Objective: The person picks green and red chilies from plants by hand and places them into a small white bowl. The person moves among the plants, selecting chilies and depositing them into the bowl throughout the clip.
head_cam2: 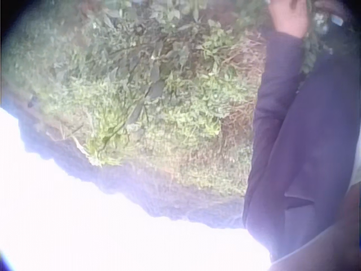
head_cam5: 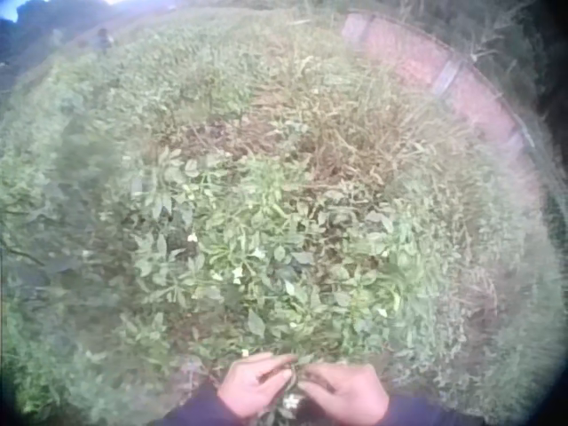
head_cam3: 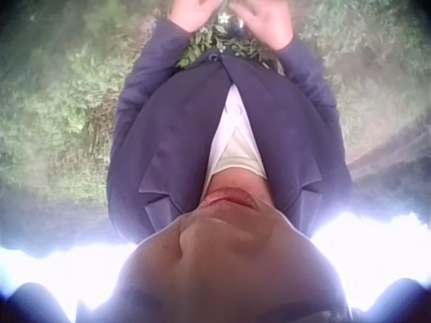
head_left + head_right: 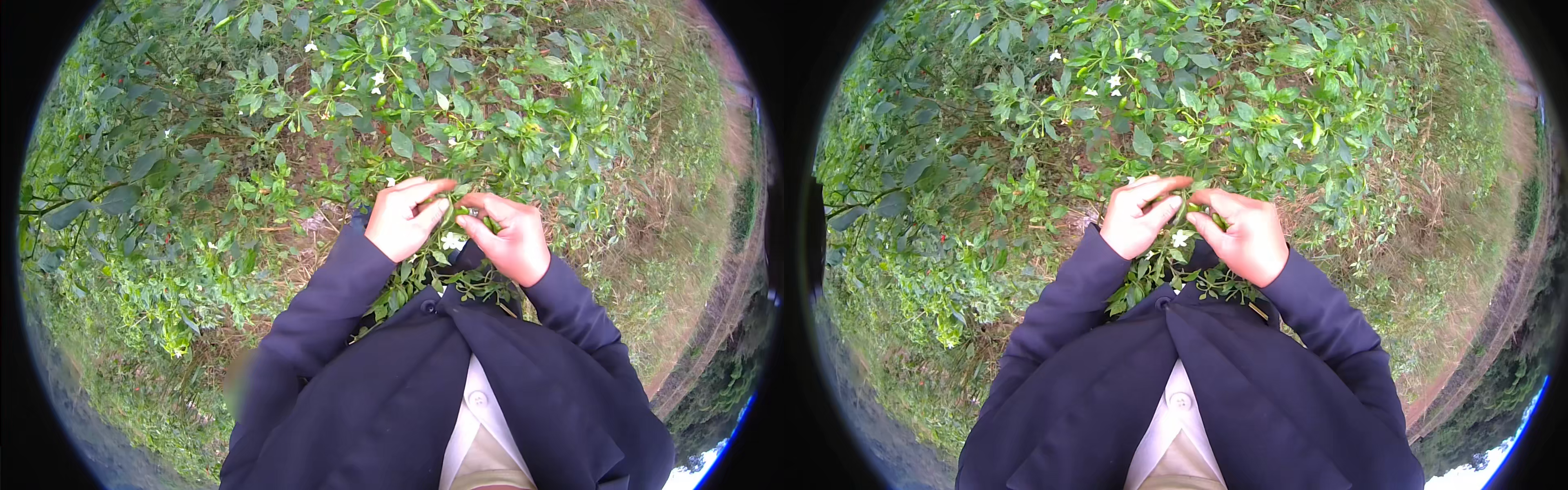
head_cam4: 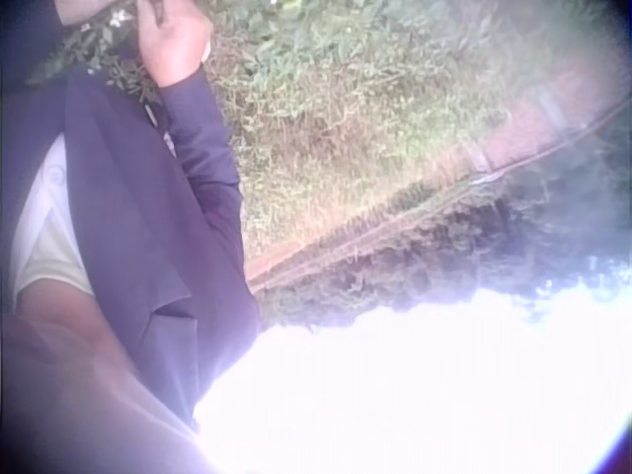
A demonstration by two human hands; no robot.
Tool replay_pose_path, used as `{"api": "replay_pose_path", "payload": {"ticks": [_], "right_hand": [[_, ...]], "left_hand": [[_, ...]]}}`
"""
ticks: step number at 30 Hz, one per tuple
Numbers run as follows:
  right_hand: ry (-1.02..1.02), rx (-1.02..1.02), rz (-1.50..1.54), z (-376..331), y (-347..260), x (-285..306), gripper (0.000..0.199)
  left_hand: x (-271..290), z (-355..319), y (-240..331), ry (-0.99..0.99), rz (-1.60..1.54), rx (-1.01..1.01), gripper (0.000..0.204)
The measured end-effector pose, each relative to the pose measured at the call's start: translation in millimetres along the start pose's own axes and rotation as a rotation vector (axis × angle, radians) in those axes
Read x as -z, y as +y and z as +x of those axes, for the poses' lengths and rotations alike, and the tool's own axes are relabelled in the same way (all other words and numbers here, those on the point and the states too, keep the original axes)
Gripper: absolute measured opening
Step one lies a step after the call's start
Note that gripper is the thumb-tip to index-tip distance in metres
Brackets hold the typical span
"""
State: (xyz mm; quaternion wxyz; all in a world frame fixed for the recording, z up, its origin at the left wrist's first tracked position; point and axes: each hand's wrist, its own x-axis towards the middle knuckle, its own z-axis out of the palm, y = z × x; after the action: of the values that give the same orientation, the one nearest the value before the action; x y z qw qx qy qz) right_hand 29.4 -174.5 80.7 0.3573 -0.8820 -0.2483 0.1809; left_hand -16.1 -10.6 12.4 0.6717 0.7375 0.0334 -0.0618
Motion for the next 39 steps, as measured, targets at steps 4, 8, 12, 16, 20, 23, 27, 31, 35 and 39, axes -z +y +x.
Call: {"api": "replay_pose_path", "payload": {"ticks": [4,8,12,16,20,23,27,31,35,39], "right_hand": [[0.008,-0.437,0.686,-14,17,-7,0.022],[-0.026,-0.792,1.405,-15,31,-12,0.020],[-0.104,-0.809,1.925,-5,31,-8,0.025],[-0.171,-0.422,1.775,14,10,22,0.040],[-0.380,-0.365,1.486,70,-1,20,0.040],[-0.357,-0.525,1.259,107,15,-27,0.036],[-0.054,-0.732,0.438,99,64,-70,0.018],[-0.169,-0.839,0.539,93,98,-90,0.024],[-0.250,-0.888,0.809,90,104,-96,0.028],[-0.264,-0.713,1.338,83,99,-87,0.023]], "left_hand": [[-9,0,-2,-0.100,0.060,-0.145,0.017],[-16,0,-4,0.015,0.047,-0.228,0.012],[-18,-1,-9,-0.002,0.054,-0.243,0.010],[-30,-4,-16,-0.047,0.040,-0.246,0.007],[-56,-2,-24,-0.083,0.138,-0.337,0.008],[-63,-3,-32,-0.156,0.201,-0.375,0.011],[-60,-10,-40,-0.222,0.277,-0.375,0.013],[-58,-13,-34,-0.226,0.263,-0.365,0.013],[-35,-12,-19,-0.122,0.013,-0.258,0.012],[9,8,-20,0.397,-0.211,0.146,0.016]]}}
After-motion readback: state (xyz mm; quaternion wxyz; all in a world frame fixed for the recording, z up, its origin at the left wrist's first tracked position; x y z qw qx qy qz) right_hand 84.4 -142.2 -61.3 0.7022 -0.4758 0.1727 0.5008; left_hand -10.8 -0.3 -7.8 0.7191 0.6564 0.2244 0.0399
